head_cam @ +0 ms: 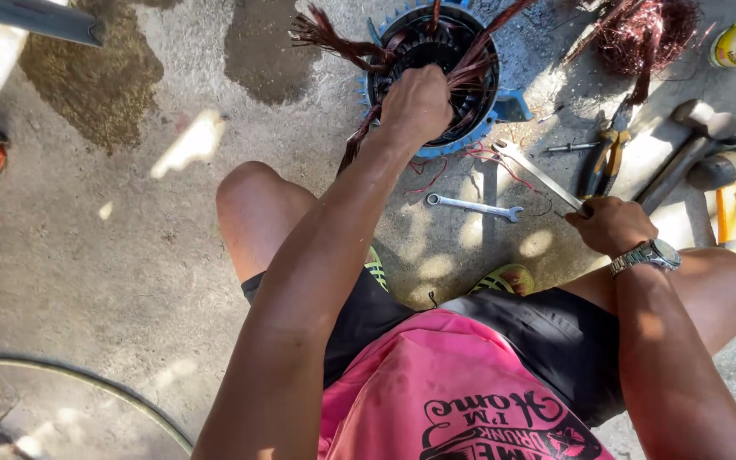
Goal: Repairing an electric motor by removing old copper windings and using hand tools
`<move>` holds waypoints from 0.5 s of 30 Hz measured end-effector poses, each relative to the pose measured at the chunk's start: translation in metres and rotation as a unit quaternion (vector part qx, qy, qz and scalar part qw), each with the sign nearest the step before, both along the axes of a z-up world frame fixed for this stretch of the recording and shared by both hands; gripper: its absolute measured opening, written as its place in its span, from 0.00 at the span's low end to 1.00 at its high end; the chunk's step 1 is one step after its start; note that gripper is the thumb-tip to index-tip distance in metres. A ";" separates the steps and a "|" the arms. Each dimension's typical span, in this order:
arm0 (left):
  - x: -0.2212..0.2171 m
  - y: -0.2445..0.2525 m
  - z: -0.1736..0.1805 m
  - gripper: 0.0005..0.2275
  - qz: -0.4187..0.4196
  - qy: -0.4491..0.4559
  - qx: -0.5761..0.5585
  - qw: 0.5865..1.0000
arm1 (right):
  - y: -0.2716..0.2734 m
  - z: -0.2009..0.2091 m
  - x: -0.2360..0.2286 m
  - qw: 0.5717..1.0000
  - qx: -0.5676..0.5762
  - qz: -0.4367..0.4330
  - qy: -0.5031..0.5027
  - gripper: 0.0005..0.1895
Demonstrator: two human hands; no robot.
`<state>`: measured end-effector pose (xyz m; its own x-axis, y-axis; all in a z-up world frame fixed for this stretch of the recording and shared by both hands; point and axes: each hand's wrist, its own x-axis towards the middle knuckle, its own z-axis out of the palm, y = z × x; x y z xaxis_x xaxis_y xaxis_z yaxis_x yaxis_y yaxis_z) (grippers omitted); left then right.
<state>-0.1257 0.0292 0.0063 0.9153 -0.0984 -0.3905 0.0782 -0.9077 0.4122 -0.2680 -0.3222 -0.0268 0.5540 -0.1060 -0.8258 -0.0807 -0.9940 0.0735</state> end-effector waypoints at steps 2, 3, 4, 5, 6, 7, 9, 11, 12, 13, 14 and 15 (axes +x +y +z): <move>0.000 0.000 -0.008 0.02 0.011 0.022 -0.066 0.997 | 0.001 -0.002 0.004 1.000 0.022 -0.015 -0.007 0.22; 0.001 -0.001 0.006 0.02 0.014 0.022 -0.065 0.998 | 0.002 -0.004 0.005 1.000 0.023 -0.013 -0.007 0.22; 0.002 -0.002 0.021 0.08 0.036 0.102 -0.079 0.991 | 0.003 -0.005 0.007 0.999 0.030 -0.019 -0.010 0.23; 0.002 -0.004 0.034 0.17 0.058 0.182 -0.093 0.977 | 0.003 -0.007 0.006 0.999 0.036 -0.026 -0.013 0.24; 0.003 -0.004 0.029 0.17 0.059 0.182 -0.094 0.977 | 0.007 -0.007 0.008 0.999 0.036 -0.024 -0.012 0.24; 0.003 -0.005 0.023 0.06 0.028 0.165 -0.082 0.983 | 0.010 -0.005 0.009 0.999 0.035 -0.011 -0.010 0.24; 0.003 -0.004 0.005 0.07 -0.002 0.147 -0.071 0.987 | 0.012 -0.005 0.012 0.999 0.032 0.003 -0.008 0.24; 0.000 -0.002 -0.019 0.02 -0.014 0.046 -0.083 0.995 | 0.011 -0.007 0.012 0.999 0.049 0.002 -0.004 0.24; -0.003 -0.003 -0.021 0.02 -0.013 0.050 -0.084 0.995 | 0.011 -0.005 0.012 0.999 0.048 0.003 -0.001 0.24; -0.004 -0.003 -0.022 0.01 -0.004 0.043 -0.082 0.996 | 0.012 -0.004 0.013 0.998 0.057 -0.011 0.000 0.23; -0.004 -0.003 -0.023 0.04 0.005 0.037 -0.080 0.996 | 0.013 -0.002 0.014 0.998 0.066 -0.025 0.001 0.23; -0.004 -0.004 -0.021 0.04 0.005 0.038 -0.081 0.996 | 0.013 -0.004 0.014 0.998 0.065 -0.024 0.002 0.23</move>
<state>-0.1296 0.0247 -0.0144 0.8850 -0.1562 -0.4386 0.1242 -0.8287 0.5458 -0.2535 -0.3094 -0.0311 0.5469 -0.0251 -0.8368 -0.1291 -0.9901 -0.0547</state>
